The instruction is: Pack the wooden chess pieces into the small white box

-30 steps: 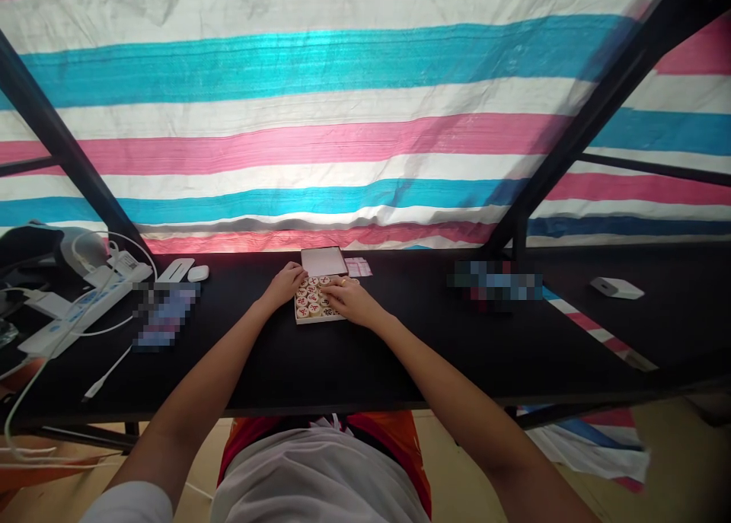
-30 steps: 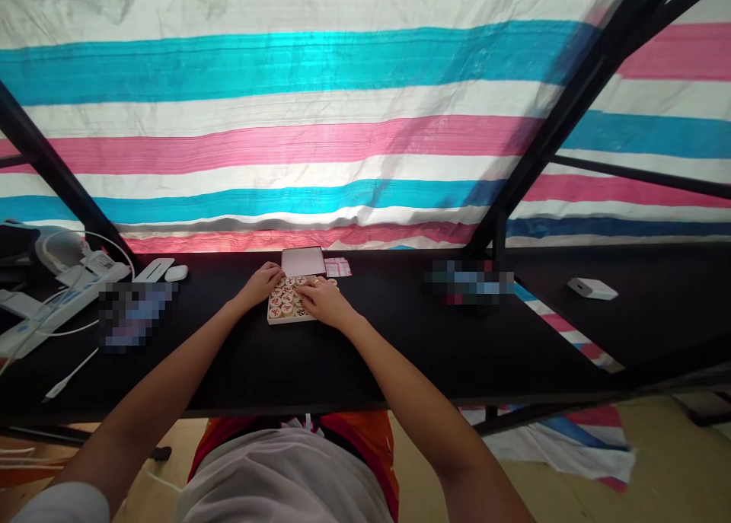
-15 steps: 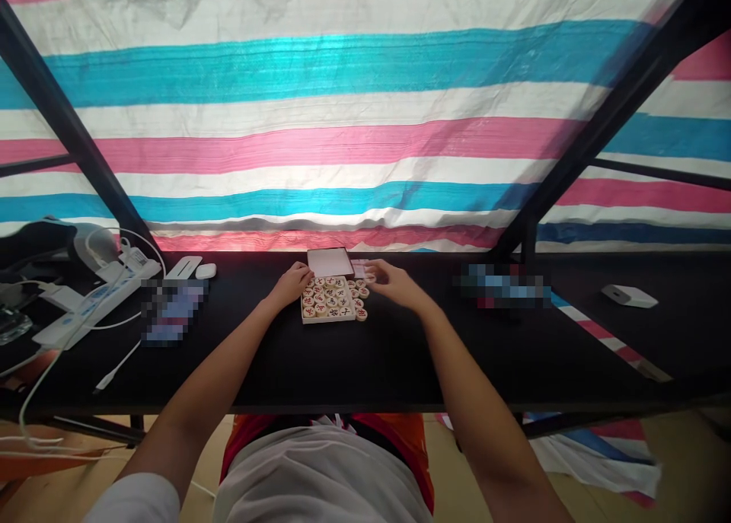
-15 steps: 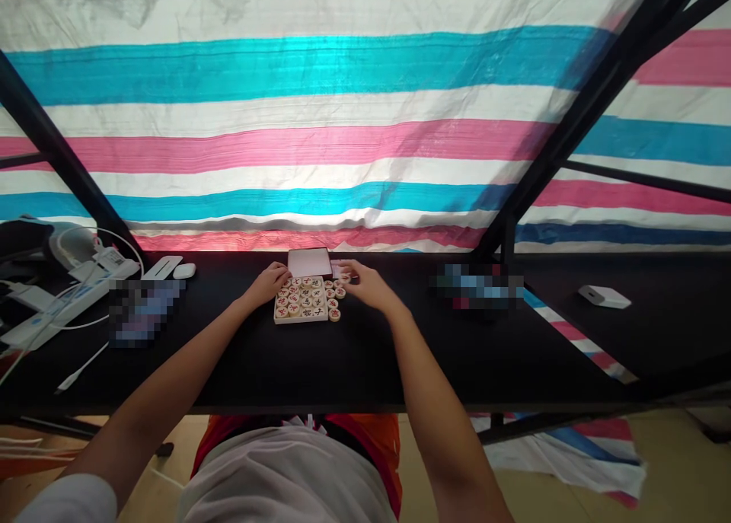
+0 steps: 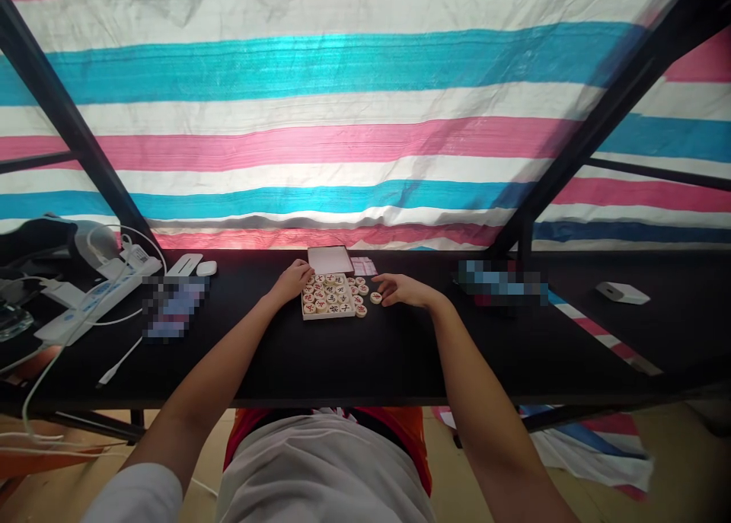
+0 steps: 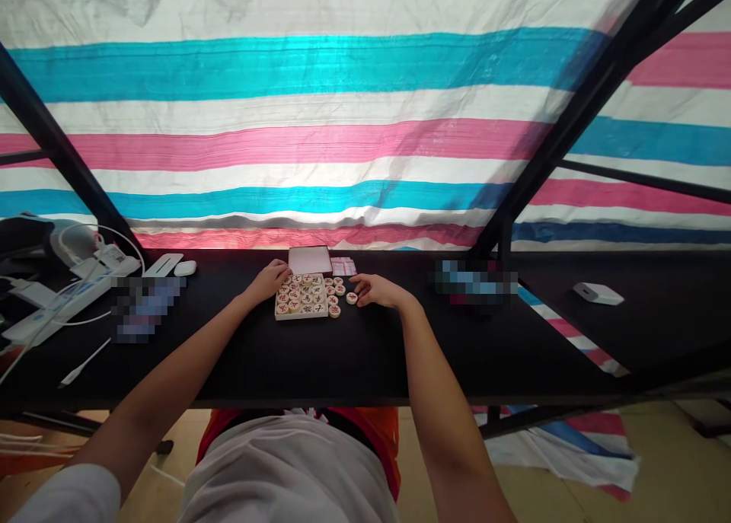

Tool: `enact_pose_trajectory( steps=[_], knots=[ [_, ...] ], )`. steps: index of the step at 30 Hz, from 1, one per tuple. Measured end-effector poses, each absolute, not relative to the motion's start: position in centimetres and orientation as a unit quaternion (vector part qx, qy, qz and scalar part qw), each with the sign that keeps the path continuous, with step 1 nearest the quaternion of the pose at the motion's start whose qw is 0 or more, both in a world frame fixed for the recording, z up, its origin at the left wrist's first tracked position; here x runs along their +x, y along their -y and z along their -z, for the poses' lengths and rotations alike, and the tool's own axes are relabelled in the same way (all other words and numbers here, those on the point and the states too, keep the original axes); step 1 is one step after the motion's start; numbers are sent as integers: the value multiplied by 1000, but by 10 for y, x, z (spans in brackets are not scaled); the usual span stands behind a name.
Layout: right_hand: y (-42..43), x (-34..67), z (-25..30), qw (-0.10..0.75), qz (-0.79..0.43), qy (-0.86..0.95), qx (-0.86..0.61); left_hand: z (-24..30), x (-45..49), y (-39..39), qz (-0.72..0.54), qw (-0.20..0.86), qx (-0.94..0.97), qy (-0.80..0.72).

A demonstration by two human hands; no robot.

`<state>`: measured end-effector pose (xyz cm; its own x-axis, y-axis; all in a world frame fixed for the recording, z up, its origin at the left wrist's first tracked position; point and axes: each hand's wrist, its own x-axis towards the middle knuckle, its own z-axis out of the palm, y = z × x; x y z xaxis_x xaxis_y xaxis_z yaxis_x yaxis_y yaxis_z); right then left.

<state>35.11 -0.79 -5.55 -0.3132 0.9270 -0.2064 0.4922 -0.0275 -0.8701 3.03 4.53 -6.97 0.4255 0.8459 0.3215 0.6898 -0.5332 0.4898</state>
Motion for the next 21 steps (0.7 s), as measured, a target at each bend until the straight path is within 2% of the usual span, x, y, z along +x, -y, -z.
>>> enact_pose_trajectory(
  steps=[6,14,21],
  knots=[
    [6,348,58,213,-467,687,-515,70,30,-47,-272,141,833,-462],
    [9,337,55,181,-358,734,-548,71,30,-47,-266,136,835,-463],
    [12,339,51,178,-374,726,-549,70,30,-46,-268,132,836,-460]
  ],
)
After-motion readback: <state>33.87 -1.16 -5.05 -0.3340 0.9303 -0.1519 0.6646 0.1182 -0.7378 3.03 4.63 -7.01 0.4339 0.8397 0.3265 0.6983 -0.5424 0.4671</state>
